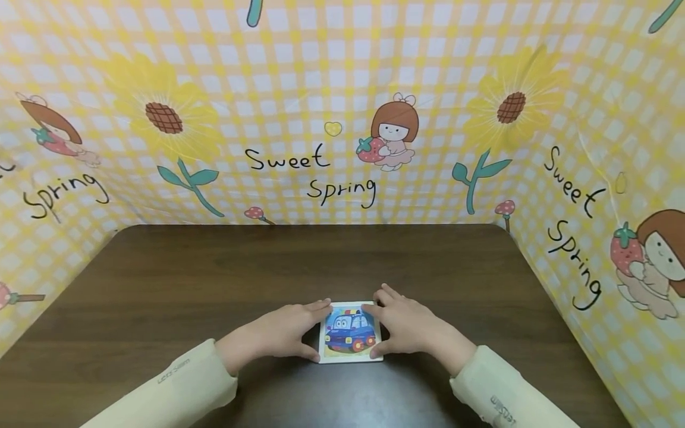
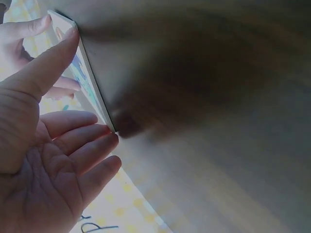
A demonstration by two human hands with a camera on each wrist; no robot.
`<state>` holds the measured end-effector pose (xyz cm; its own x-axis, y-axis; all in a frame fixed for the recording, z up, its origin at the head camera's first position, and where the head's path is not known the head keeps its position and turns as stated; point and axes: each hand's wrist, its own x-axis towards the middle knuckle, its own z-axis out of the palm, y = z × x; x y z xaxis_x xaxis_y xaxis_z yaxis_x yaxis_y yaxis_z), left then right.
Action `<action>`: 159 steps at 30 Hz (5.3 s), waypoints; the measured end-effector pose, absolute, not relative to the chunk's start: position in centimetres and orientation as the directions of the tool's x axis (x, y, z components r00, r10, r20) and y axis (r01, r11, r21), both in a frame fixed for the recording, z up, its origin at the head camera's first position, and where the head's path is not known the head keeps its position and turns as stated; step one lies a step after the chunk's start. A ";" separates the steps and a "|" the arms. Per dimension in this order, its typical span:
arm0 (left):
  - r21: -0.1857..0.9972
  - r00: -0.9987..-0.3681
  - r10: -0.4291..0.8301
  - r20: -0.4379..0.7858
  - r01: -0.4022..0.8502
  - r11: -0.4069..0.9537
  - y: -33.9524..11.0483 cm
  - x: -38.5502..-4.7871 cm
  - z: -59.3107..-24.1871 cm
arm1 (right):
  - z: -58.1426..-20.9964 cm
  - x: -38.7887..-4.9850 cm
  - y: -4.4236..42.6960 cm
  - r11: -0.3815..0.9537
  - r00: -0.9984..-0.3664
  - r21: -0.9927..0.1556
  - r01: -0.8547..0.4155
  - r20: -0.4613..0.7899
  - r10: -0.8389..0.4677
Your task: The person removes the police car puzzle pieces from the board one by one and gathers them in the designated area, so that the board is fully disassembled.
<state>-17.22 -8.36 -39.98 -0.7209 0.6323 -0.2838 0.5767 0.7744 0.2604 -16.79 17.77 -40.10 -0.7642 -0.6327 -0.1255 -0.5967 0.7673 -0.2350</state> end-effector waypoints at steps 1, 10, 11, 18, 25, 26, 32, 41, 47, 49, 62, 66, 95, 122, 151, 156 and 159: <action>0.266 -0.722 0.629 -0.287 0.571 0.777 -8.7 -17.2 -40.0 | -40.1 -16.8 17.5 0.763 -0.760 -0.239 -0.600 -0.129 -0.637; 0.311 -0.708 0.650 -0.278 0.573 0.758 -10.9 -17.0 -40.2 | -40.2 -17.3 16.0 0.755 -0.748 -0.187 -0.629 -0.121 -0.653; 0.313 -0.706 0.653 -0.275 0.577 0.755 -11.1 -17.0 -40.1 | -40.2 -17.3 15.8 0.754 -0.747 -0.184 -0.630 -0.119 -0.654; 0.341 -0.709 0.652 -0.268 0.564 0.752 -12.5 -17.1 -39.8 | -40.3 -17.2 14.0 0.756 -0.747 -0.167 -0.633 -0.126 -0.653; 0.354 -0.724 0.639 -0.258 0.545 0.760 -13.2 -17.2 -39.6 | -40.2 -17.3 13.2 0.760 -0.751 -0.178 -0.625 -0.128 -0.648; 0.354 -0.730 0.634 -0.255 0.540 0.764 -13.2 -17.1 -39.5 | -40.1 -17.4 13.2 0.761 -0.752 -0.190 -0.621 -0.130 -0.646; 0.330 -0.792 0.570 -0.218 0.490 0.807 -13.6 -16.6 -39.6 | -39.5 -18.2 12.9 0.758 -0.759 -0.296 -0.580 -0.140 -0.636; 0.316 -0.835 0.526 -0.166 0.460 0.830 -13.4 -15.7 -40.5 | -39.1 -20.2 10.8 0.700 -0.717 -0.388 -0.599 -0.131 -0.685; 0.286 -0.836 0.530 -0.142 0.478 0.831 -13.2 -15.5 -40.9 | -39.3 -21.1 9.5 0.658 -0.685 -0.446 -0.607 -0.127 -0.718; 0.272 -0.838 0.527 -0.138 0.480 0.834 -13.2 -15.6 -40.8 | -39.5 -21.4 9.1 0.650 -0.672 -0.446 -0.615 -0.135 -0.728; 0.221 -0.844 0.503 -0.186 0.463 0.859 -12.9 -16.1 -40.3 | -40.1 -22.4 7.5 0.647 -0.648 -0.509 -0.568 -0.208 -0.732; 0.220 -0.846 0.501 -0.180 0.462 0.859 -12.9 -16.3 -40.2 | -40.3 -22.2 7.0 0.658 -0.655 -0.497 -0.566 -0.213 -0.725; 0.223 -0.863 0.468 -0.191 0.427 0.876 -12.8 -16.4 -40.2 | -40.4 -21.7 6.3 0.698 -0.696 -0.521 -0.491 -0.246 -0.674; 0.228 -0.858 0.472 -0.204 0.427 0.875 -12.7 -16.5 -40.2 | -40.6 -22.7 7.4 0.510 -0.674 -0.723 -0.465 -0.084 -0.734; 0.219 -0.860 0.459 -0.224 0.414 0.883 -12.7 -16.3 -40.2 | -39.7 -23.6 11.3 0.476 -0.753 -0.797 -0.371 -0.041 -0.656; 0.216 -0.861 0.451 -0.235 0.406 0.888 -12.7 -16.2 -40.2 | -39.7 -24.0 12.4 0.459 -0.779 -0.818 -0.346 -0.022 -0.627; 0.213 -0.863 0.447 -0.234 0.404 0.890 -12.7 -16.2 -40.3 | -39.5 -24.2 13.2 0.453 -0.794 -0.828 -0.332 -0.013 -0.608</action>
